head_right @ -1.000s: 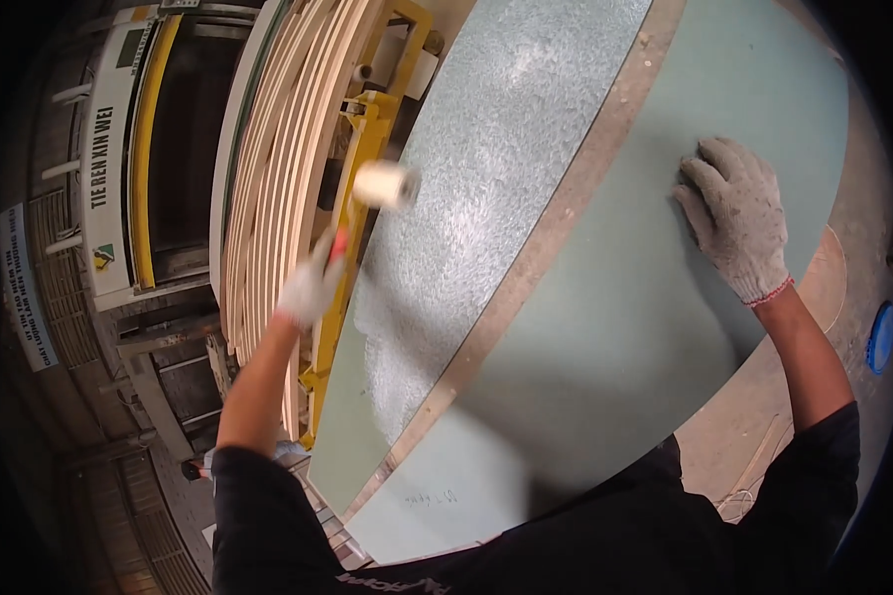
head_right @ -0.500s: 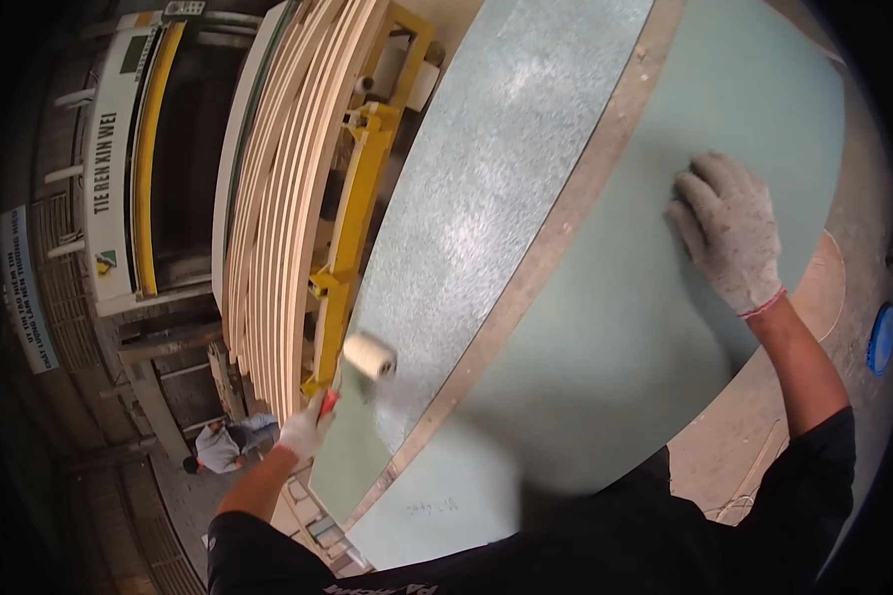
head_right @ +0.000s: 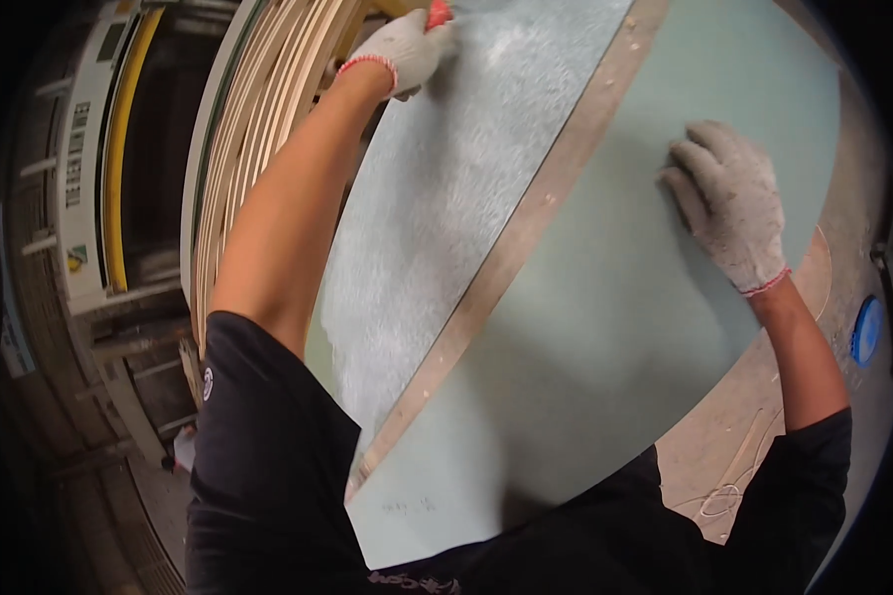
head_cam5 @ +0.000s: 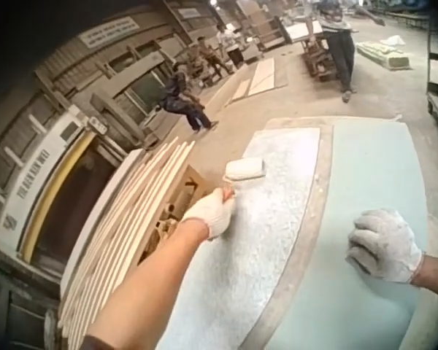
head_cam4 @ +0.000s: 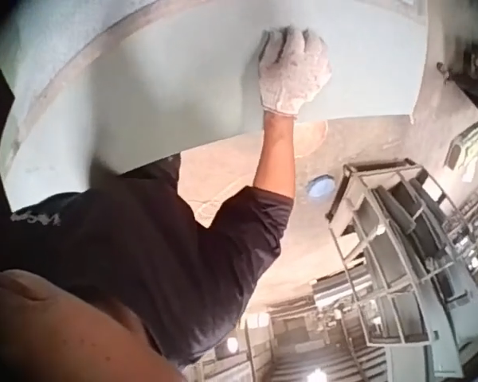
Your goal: Apply a white liquid coating to large green composite panels using a paint roller.
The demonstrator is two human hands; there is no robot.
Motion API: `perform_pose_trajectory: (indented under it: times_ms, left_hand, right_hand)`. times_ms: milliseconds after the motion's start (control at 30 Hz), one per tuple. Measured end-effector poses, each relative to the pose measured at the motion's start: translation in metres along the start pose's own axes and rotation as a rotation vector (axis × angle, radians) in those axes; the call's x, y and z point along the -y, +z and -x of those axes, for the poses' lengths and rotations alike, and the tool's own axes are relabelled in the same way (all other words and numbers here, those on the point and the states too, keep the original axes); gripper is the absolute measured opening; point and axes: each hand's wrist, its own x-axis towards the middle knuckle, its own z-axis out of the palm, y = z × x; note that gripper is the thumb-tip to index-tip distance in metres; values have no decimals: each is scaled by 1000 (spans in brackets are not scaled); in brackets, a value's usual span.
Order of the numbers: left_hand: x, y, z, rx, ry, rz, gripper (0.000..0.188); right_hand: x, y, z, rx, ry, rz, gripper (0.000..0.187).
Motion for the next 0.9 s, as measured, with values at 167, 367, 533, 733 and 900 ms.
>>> perform_pose_trajectory:
  times_ms: [167, 367, 533, 733, 900]
  left_hand:
    - [165, 63, 188, -11, 216, -203, 55]
    - [242, 29, 409, 389, -203, -565, 65]
    - [132, 14, 212, 238, -112, -498, 65]
    - [-56, 8, -48, -161, 63, -127, 57]
    - [-29, 36, 4, 40, 212, -270, 56]
  right_hand:
    - [-8, 2, 5, -4, 24, 43, 26]
    - [1, -15, 7, 55, 59, -90, 28]
    - [-2, -14, 9, 29, 43, -78, 27]
    - [2, -11, -2, 0, 12, -103, 26]
    - [-14, -11, 4, -30, 23, -87, 26]
